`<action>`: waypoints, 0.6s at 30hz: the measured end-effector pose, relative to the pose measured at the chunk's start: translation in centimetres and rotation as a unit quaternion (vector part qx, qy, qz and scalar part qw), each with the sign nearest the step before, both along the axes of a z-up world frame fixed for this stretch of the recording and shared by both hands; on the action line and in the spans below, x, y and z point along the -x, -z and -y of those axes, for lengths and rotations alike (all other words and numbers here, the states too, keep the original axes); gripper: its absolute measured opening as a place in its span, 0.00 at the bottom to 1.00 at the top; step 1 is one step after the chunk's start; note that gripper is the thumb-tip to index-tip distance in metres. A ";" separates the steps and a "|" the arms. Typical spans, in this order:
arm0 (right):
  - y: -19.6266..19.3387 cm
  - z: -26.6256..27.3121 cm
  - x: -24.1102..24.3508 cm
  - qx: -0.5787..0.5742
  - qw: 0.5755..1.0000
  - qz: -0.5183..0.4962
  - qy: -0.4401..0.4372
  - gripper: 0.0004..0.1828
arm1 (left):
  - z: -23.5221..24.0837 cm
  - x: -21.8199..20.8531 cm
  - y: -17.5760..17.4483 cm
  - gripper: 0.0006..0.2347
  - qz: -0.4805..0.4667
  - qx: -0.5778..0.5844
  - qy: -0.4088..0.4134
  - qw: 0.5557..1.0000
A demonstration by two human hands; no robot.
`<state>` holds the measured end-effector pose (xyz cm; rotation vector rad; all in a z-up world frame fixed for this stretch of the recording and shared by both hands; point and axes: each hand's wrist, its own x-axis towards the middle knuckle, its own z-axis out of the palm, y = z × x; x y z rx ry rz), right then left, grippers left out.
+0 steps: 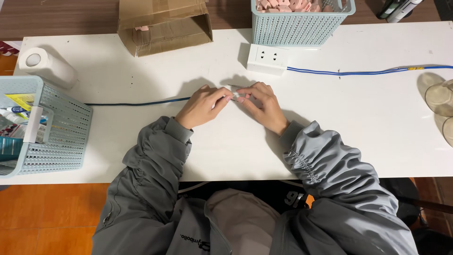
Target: Assembling an electrical power plug by connecting wires to terminals and tightening screws with a screwdriver
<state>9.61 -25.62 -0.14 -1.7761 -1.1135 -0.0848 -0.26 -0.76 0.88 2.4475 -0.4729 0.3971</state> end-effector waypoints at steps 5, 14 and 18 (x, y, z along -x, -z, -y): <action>0.8 0.0 -0.1 -0.006 1.000 0.021 -0.006 0.09 | 0.4 0.3 -0.5 0.05 0.023 0.000 0.017 1.000; 0.6 0.0 -0.1 -0.010 1.000 0.018 -0.002 0.09 | 0.5 0.1 -0.1 0.06 0.067 -0.010 0.020 0.998; 0.1 0.0 0.2 -0.012 1.000 0.004 -0.003 0.09 | 0.2 -0.1 0.4 0.06 0.080 -0.022 -0.001 0.997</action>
